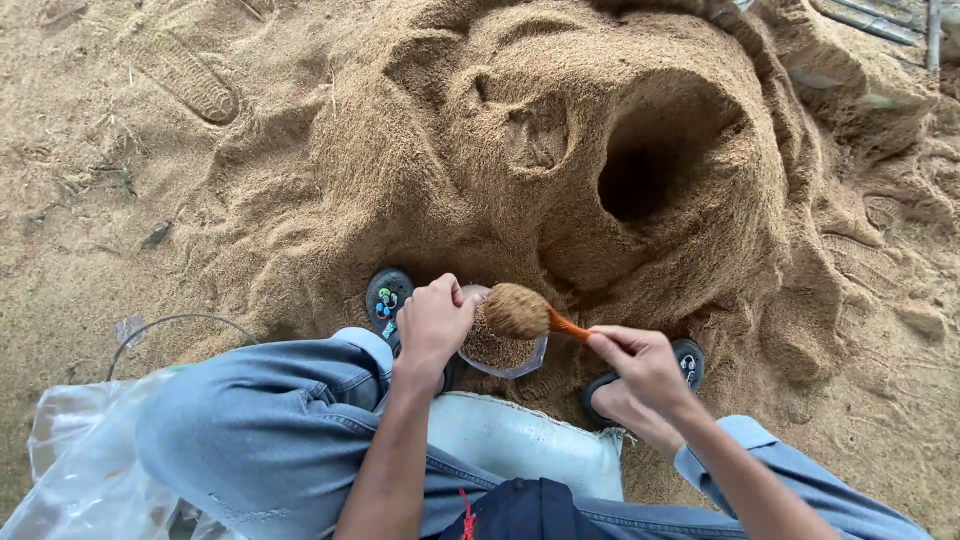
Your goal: Scooping grain from a pile into a small plastic bag using a spoon.
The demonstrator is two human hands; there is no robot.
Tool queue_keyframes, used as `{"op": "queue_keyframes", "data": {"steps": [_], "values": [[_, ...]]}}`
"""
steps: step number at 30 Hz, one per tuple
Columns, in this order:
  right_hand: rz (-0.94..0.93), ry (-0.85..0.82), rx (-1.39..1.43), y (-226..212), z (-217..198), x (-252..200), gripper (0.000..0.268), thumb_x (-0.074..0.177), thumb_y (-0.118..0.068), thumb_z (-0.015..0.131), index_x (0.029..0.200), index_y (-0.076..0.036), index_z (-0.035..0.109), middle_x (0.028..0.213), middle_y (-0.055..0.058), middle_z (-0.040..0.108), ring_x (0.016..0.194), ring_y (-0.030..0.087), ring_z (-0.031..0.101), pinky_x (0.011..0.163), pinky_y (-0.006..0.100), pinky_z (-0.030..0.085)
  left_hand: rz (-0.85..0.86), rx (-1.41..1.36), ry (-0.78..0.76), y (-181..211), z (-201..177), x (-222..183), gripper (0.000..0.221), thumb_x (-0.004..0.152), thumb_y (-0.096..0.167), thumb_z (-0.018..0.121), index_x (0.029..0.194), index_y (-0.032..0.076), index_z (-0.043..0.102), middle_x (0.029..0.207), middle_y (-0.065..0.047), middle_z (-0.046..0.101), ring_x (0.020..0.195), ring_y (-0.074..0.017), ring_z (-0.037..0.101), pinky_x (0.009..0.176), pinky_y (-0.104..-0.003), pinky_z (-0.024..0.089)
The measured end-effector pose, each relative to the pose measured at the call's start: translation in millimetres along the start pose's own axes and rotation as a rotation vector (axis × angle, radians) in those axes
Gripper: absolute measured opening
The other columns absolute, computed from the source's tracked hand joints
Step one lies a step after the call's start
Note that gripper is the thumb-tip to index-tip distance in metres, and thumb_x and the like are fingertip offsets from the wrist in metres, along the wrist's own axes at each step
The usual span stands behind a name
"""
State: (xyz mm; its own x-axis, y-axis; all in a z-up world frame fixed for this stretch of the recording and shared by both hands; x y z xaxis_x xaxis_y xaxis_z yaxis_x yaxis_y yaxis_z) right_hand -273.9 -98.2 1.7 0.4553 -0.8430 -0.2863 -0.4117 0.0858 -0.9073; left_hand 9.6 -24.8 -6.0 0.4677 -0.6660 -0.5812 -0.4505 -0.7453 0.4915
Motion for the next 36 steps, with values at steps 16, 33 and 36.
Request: {"op": "queue_keyframes", "data": {"steps": [16,33,36], "values": [[0.183,0.023,-0.03,27,40,-43,0.016,0.103,-0.018,0.059,0.103,-0.007,0.071,0.064,-0.002,0.049,0.053,0.009,0.039,0.043,0.025,0.027,0.068,0.242,-0.006,-20,20,2,0.02,0.094,0.036,0.061,0.091,0.016,0.06,0.093,-0.014,0.074,0.091,-0.0424,0.069,0.076,-0.055,0.05],[0.377,0.048,-0.575,13,89,-7,0.026,0.093,-0.058,0.064,0.088,-0.037,0.078,0.062,0.005,0.07,0.073,0.036,0.072,0.074,0.048,0.054,0.18,0.068,0.211,-38,26,16,0.024,0.099,0.025,0.05,0.085,0.015,0.067,0.074,-0.011,0.071,0.075,-0.0353,0.076,0.075,-0.046,0.06],[0.364,0.015,-0.513,-3,74,-1,0.022,0.09,-0.056,0.068,0.087,-0.038,0.08,0.061,0.006,0.07,0.071,0.031,0.073,0.077,0.046,0.056,0.193,0.043,0.239,-44,24,20,0.024,0.098,0.024,0.052,0.082,0.015,0.067,0.069,-0.011,0.069,0.07,-0.0344,0.074,0.07,-0.045,0.059]]}}
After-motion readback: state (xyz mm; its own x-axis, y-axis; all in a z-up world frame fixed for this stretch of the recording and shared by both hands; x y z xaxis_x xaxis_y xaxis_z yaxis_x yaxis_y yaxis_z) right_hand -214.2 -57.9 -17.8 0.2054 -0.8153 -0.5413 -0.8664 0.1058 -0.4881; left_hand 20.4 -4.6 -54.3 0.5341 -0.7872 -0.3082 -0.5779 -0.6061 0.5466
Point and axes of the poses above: each hand's wrist, its own x-axis towards the middle knuckle, its own z-axis out of the palm, y = z × x, the point moved 2 cm from there along x, towards the middle knuckle
